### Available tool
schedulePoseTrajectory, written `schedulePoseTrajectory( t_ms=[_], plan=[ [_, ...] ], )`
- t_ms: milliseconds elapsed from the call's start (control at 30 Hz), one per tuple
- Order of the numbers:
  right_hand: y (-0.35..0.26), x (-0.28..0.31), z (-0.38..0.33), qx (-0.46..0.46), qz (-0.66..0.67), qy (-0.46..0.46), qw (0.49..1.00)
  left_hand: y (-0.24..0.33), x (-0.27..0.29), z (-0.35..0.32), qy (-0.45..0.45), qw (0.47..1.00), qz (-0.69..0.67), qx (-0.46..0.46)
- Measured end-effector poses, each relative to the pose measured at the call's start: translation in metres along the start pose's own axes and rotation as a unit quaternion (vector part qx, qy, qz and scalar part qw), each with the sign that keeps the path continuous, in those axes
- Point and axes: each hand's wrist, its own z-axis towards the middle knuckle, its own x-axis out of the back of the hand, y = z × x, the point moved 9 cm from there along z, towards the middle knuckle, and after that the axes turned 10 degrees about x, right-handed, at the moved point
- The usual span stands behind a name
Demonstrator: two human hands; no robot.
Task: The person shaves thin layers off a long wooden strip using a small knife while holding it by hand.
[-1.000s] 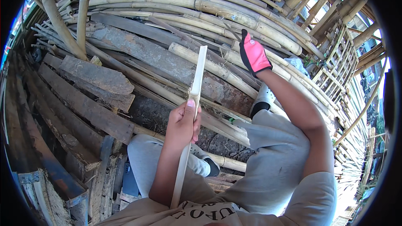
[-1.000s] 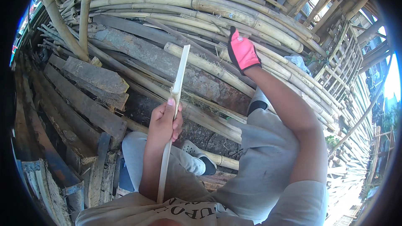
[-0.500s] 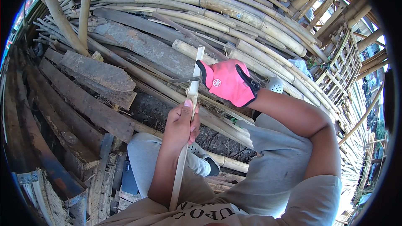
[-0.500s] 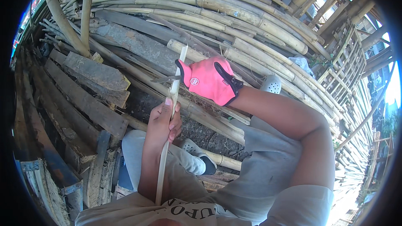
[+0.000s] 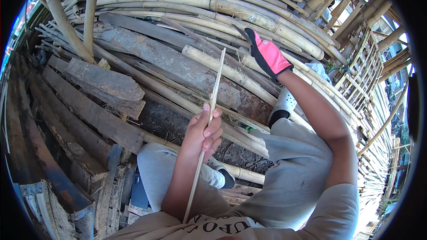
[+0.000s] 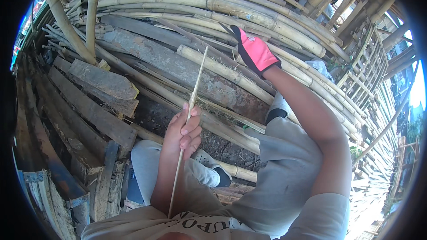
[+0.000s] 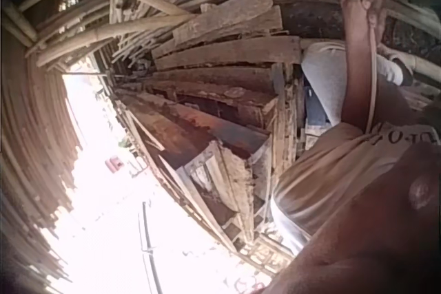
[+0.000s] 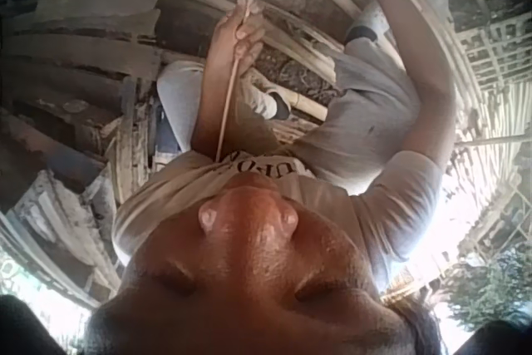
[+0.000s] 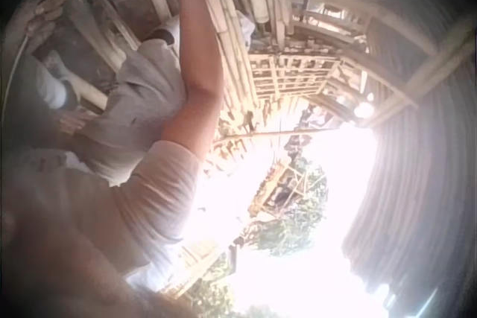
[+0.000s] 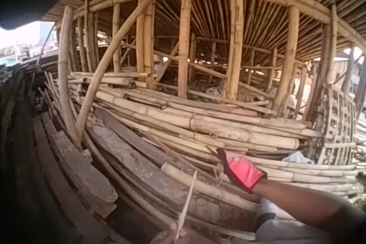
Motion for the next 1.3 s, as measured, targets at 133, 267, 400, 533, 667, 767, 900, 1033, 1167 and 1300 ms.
schedulePoseTrajectory(
  t_ms=[133, 267, 400, 533, 667, 767, 900, 1033, 1167, 1300],
  plan=[
    [-0.041, 0.009, -0.001, 0.19, 0.271, -0.013, 0.943, -0.004, 0.0, 0.012, -0.093, 0.984, -0.151, 0.019],
    [-0.076, -0.004, 0.002, 0.011, 0.402, -0.166, 0.9, -0.004, 0.009, 0.008, -0.089, 0.982, -0.165, 0.02],
    [-0.1, 0.02, 0.005, 0.24, 0.089, -0.075, 0.964, -0.01, 0.007, 0.012, -0.058, 0.992, -0.106, 0.035],
    [-0.104, 0.009, 0.003, 0.231, 0.076, -0.097, 0.965, -0.008, 0.008, 0.009, -0.021, 0.995, -0.094, 0.024],
    [-0.09, -0.024, -0.008, 0.191, 0.189, -0.116, 0.956, -0.009, 0.007, 0.004, -0.018, 0.994, -0.105, 0.02],
    [-0.081, -0.028, -0.014, 0.214, 0.185, 0.002, 0.959, -0.012, 0.008, 0.007, -0.024, 0.993, -0.112, 0.024],
    [-0.106, 0.004, -0.014, 0.069, 0.207, -0.171, 0.961, -0.012, 0.014, 0.002, -0.014, 0.993, -0.11, 0.027],
    [-0.094, -0.005, -0.028, 0.053, 0.265, -0.174, 0.947, -0.016, 0.011, 0.006, -0.024, 0.992, -0.114, 0.036],
    [-0.13, -0.014, -0.038, 0.07, 0.313, -0.155, 0.934, 0.002, 0.016, 0.004, -0.077, 0.978, -0.196, 0.001],
    [-0.115, 0.024, -0.003, 0.154, 0.215, -0.085, 0.961, -0.004, 0.001, -0.001, -0.075, 0.984, -0.162, 0.01]
  ],
)
